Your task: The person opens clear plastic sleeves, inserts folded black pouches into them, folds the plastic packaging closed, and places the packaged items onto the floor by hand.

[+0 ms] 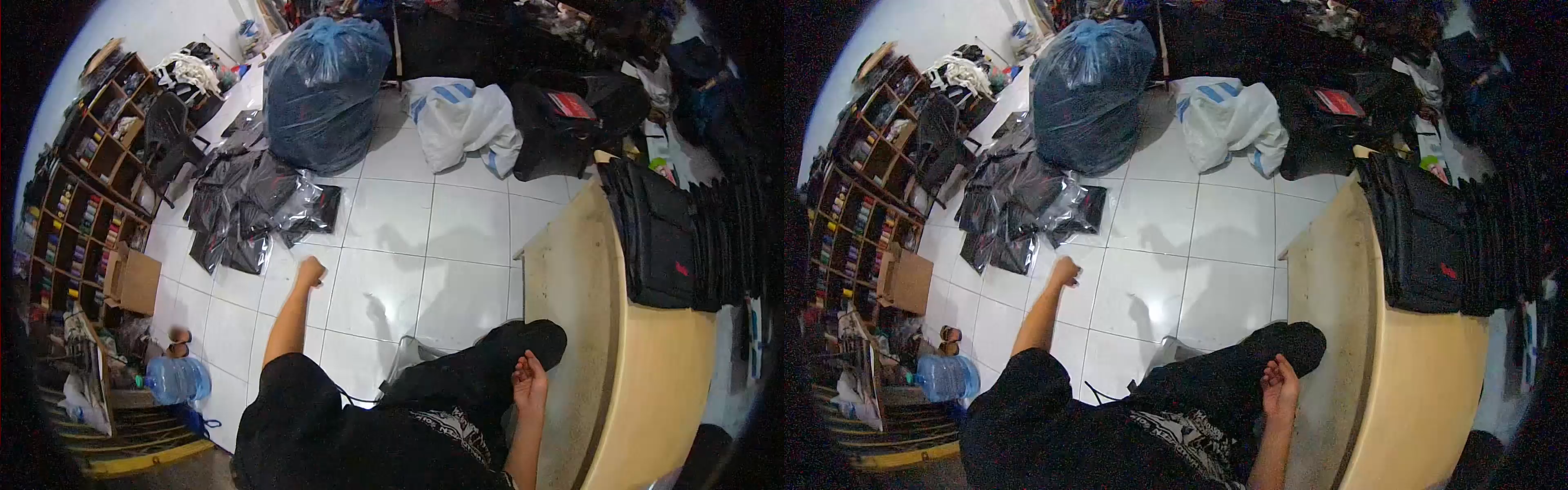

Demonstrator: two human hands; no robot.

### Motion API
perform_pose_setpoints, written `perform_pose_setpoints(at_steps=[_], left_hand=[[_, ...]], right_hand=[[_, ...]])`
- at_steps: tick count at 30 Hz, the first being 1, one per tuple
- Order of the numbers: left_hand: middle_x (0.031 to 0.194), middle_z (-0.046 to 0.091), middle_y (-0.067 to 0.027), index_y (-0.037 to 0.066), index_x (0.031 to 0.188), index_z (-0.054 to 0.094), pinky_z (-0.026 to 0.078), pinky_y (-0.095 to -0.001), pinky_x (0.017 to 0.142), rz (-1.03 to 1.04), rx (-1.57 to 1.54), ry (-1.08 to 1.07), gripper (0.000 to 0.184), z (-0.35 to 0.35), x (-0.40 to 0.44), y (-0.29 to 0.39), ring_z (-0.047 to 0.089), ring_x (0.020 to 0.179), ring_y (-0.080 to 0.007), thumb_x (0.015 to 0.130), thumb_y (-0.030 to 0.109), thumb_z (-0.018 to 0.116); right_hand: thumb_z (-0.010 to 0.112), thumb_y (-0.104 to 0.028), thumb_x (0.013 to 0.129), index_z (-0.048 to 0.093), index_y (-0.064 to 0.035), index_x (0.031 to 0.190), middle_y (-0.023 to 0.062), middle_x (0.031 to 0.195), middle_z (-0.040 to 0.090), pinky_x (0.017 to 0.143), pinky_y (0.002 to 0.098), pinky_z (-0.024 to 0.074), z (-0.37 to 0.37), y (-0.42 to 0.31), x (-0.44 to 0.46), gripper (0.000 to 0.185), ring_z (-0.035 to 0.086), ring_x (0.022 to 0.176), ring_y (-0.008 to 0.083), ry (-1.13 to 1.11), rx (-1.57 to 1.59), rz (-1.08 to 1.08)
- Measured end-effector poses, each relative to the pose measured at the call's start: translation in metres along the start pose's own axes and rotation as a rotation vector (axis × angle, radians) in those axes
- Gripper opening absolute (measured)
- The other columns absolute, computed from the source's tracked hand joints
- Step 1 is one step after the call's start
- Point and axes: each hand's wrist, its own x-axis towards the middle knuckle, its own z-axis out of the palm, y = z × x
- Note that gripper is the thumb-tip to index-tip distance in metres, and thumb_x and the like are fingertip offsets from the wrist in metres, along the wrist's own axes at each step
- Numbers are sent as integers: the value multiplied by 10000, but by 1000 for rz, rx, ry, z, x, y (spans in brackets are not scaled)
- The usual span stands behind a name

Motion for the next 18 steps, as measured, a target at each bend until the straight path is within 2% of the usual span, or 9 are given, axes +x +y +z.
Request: perform_pose_setpoints(at_steps=[2, 3, 4, 7, 9, 11, 13, 15, 18], left_hand=[[855, 644, -269, -72, 750, 632, 518, -444, 769, -731, -845, -163, 199, -71, 15, 106, 651, 839, -355, 708, 118, 587], [912, 628, -294, -79, 860, 615, 513, -463, 785, -608, -758, -53, 255, -35, 35, 126, 631, 880, -400, 714, 129, 593], [962, 614, -304, -58, 929, 604, 498, -475, 818, -372, -545, 25, 289, -49, 39, 157, 604, 935, -426, 722, 142, 609], [905, 645, -243, -2, 990, 629, 500, -478, 779, -165, -714, 146, 286, -98, 73, 232, 616, 851, -411, 743, 140, 607], [757, 645, -193, 13, 984, 644, 501, -429, 658, 205, -715, 195, 260, -152, 97, 286, 623, 699, -341, 748, 115, 604], [586, 565, -123, 14, 953, 652, 455, -325, 564, 406, -873, 62, 204, -227, 86, 355, 549, 540, -200, 765, 72, 597], [529, 456, -49, 29, 958, 654, 387, -246, 517, 749, -1111, -122, 184, -261, 84, 418, 430, 509, -91, 786, 29, 589], [534, 410, -19, 49, 975, 658, 354, -231, 498, 1071, -991, -188, 194, -322, 47, 480, 377, 518, -70, 795, 9, 597], [554, 443, -46, 61, 975, 665, 371, -240, 493, 1475, -996, -277, 170, -358, 4, 561, 390, 505, -81, 822, 24, 602]], right_hand=[[547, -153, 899, 583, -31, 1072, 75, 872, 641, 624, 279, 509, -10, 4, -8, 214, 615, 727, 161, 46, 7, -39], [546, -154, 899, 578, -33, 1075, 73, 874, 638, 623, 279, 505, -17, 7, -13, 216, 611, 722, 160, 78, 14, -63], [541, -165, 903, 566, -36, 1100, 80, 886, 635, 632, 283, 501, -24, 10, -20, 237, 605, 711, 165, 81, 35, -87], [514, -194, 937, 570, -20, 1110, 74, 874, 644, 618, 261, 504, -15, 4, -46, 252, 613, 717, 157, 209, -85, -143], [503, -196, 949, 569, -25, 1133, 98, 904, 652, 623, 256, 501, -8, -10, -76, 260, 630, 744, 166, 204, -194, -164], [503, -189, 954, 572, -29, 1141, 112, 899, 660, 608, 251, 497, -22, -18, -110, 256, 643, 760, 151, 137, -346, -238], [518, -165, 944, 569, -24, 1145, 105, 867, 658, 590, 249, 497, -27, -47, -163, 251, 642, 751, 139, 70, -447, -395], [532, -159, 935, 580, -28, 1131, 90, 875, 660, 577, 241, 493, -55, -64, -209, 240, 635, 733, 124, 187, -542, -553], [574, -153, 900, 609, -27, 1095, 66, 865, 667, 580, 243, 490, -94, -92, -278, 235, 625, 731, 115, 767, -473, -810]])
